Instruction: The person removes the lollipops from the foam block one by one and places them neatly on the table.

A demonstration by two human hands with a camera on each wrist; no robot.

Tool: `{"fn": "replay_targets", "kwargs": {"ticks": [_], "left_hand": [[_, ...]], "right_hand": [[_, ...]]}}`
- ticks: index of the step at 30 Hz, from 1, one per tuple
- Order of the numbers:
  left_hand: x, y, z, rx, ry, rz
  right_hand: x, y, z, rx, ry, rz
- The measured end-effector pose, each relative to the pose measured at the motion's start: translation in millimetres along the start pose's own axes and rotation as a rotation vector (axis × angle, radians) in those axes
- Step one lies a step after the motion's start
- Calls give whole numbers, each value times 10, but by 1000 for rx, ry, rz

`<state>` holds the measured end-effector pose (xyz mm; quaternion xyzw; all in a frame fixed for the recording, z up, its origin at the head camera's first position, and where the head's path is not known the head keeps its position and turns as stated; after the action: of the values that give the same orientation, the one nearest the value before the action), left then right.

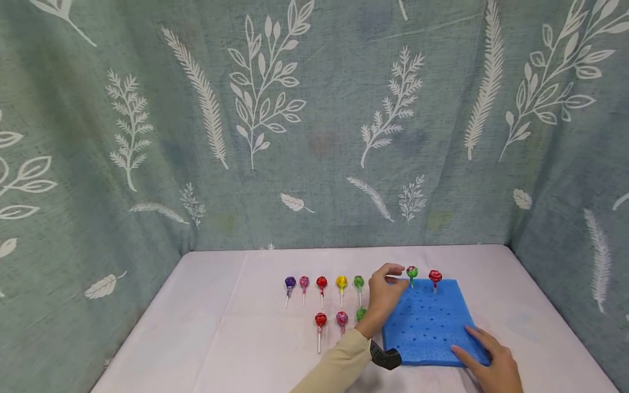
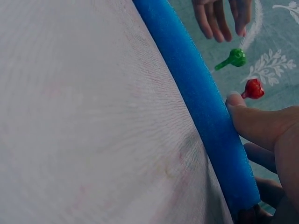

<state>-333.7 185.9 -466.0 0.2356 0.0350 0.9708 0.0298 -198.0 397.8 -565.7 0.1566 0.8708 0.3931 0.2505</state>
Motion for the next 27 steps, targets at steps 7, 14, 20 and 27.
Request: {"fn": "replay_targets", "kwargs": {"ticks": [7, 14, 20, 27], "left_hand": [[18, -137, -58, -1, -41, -2], [89, -279, -88, 12, -30, -66], [111, -280, -104, 33, -34, -46], [160, -232, -6, 7, -131, -5]], "right_hand": [[-18, 6, -13, -13, 14, -6], [-19, 20, -21, -5, 7, -3], [-11, 13, -34, -5, 15, -10], [0, 7, -20, -7, 9, -5]]}}
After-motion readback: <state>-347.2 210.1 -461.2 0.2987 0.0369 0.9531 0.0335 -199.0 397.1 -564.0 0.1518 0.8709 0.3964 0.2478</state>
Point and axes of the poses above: each hand's wrist, its own x-axis towards the middle knuckle, its own y-axis out of the back of the hand, z = x × y, the point moved 10 cm from there along x, towards the middle knuckle, and after that the axes turned 12 degrees about -y, right-handed, at the moved point
